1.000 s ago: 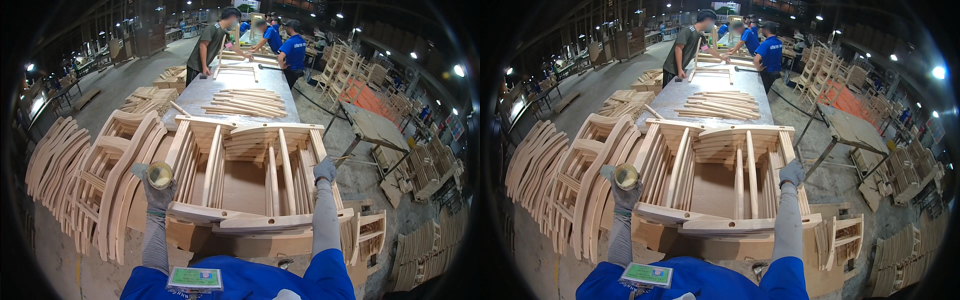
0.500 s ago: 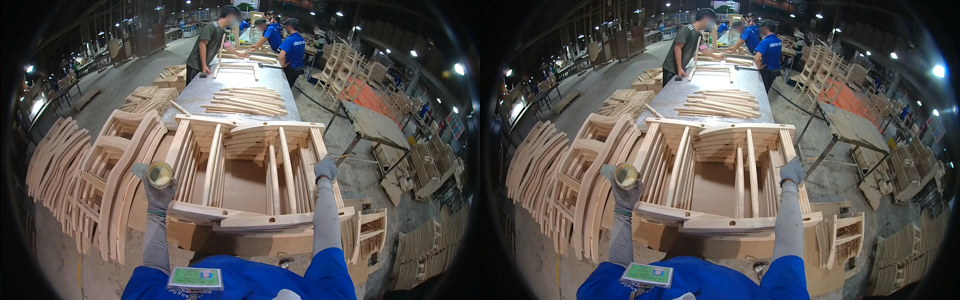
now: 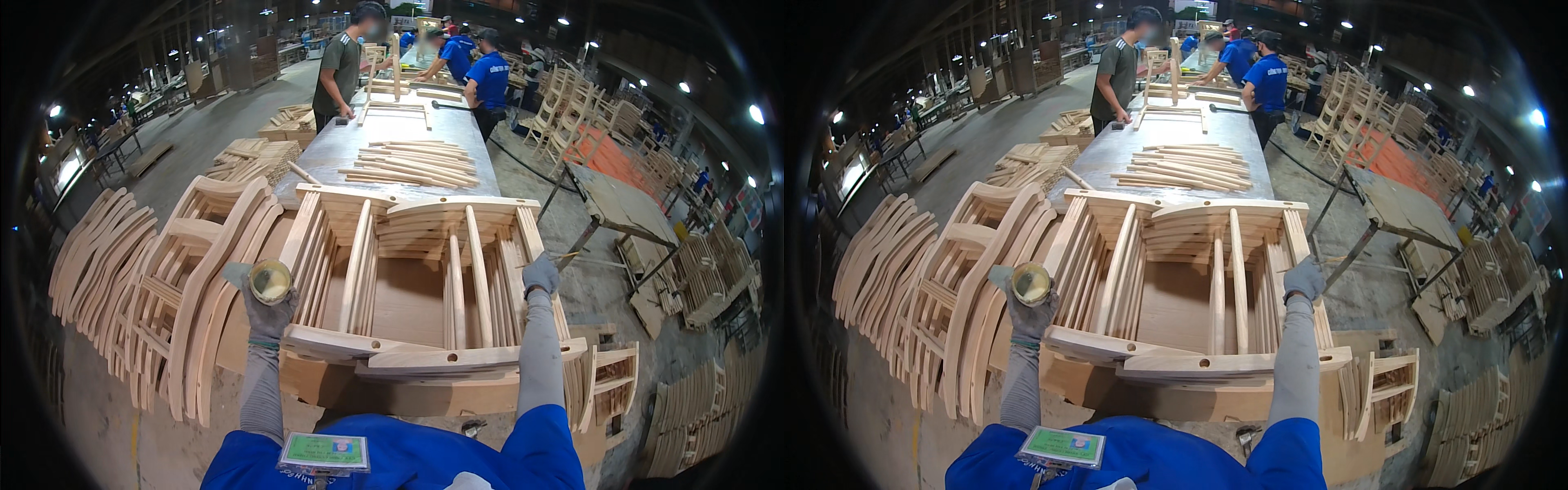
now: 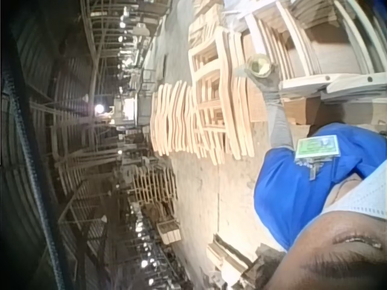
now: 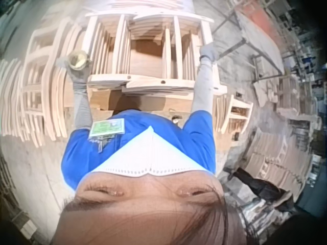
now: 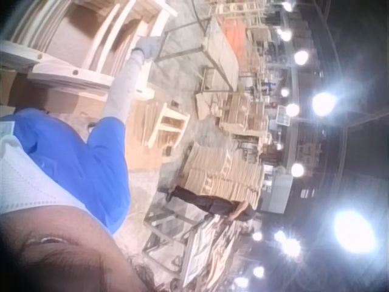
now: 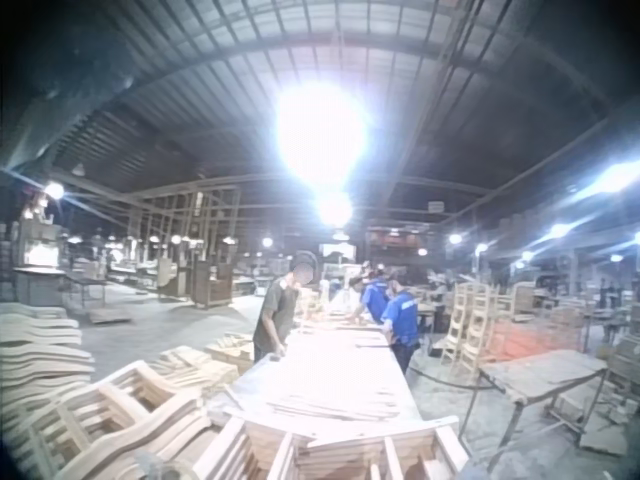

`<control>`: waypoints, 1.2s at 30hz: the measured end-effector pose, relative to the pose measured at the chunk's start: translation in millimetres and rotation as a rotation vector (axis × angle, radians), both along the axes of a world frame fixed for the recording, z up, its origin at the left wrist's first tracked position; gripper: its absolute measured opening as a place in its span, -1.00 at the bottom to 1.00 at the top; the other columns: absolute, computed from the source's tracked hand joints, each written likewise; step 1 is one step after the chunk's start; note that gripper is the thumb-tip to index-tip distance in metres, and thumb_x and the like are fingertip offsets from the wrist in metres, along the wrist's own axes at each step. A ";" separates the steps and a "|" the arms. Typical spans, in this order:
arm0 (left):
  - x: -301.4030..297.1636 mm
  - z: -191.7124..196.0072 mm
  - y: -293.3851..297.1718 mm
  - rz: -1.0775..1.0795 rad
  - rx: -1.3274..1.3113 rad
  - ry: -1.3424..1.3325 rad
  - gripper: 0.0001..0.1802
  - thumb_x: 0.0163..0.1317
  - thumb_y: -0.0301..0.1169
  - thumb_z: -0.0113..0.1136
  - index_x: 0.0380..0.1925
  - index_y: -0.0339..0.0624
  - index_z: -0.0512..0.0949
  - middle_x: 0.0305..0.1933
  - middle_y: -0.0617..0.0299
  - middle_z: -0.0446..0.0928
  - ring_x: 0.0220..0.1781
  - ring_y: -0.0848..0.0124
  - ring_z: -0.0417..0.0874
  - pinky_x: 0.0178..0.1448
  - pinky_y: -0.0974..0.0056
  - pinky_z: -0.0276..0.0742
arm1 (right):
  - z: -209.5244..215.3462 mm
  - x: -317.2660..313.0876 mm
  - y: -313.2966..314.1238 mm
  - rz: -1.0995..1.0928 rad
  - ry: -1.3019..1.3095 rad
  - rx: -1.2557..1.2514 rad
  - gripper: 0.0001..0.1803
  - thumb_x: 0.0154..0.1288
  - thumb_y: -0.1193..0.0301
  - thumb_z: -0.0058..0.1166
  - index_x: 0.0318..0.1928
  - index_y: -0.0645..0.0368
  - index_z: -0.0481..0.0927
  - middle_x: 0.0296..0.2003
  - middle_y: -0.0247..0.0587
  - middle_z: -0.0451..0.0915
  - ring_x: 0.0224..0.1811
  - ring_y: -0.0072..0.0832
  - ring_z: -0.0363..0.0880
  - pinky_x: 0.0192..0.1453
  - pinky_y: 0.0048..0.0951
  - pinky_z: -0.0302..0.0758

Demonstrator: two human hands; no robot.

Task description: The person applies glue to wooden chair frames using a brush and a small container. They repeatedly dip the brush into the container and spread glue onto the joints and surfaces of the chair frames. Other workers are visible assembling similar wooden parts in the background.

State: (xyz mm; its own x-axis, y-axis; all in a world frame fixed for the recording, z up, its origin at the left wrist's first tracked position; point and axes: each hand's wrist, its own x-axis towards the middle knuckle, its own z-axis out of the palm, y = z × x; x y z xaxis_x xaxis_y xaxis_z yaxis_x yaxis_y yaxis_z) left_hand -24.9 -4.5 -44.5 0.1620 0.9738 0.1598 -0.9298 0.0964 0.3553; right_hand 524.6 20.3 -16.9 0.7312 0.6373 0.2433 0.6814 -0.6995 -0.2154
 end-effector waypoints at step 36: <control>0.5 -2.2 -0.5 0.085 -0.019 0.009 -0.37 0.22 0.18 -0.07 0.10 -0.03 0.36 -0.02 -0.06 0.50 -0.03 0.09 0.58 -0.02 -0.01 0.58 | 0.4 1.1 0.9 0.007 0.027 -0.027 -0.65 0.17 0.34 -0.03 -0.02 0.12 0.40 -0.11 0.03 0.54 -0.06 -0.10 0.55 -0.07 -0.15 0.51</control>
State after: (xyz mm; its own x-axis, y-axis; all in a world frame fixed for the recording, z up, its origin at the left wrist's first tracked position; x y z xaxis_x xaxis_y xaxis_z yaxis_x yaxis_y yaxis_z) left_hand -24.4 -5.0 -46.7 0.0800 0.9869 0.1404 -0.9318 0.0240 0.3622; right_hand 525.7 21.2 -16.5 0.7329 0.6483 0.2063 0.6803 -0.7007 -0.2150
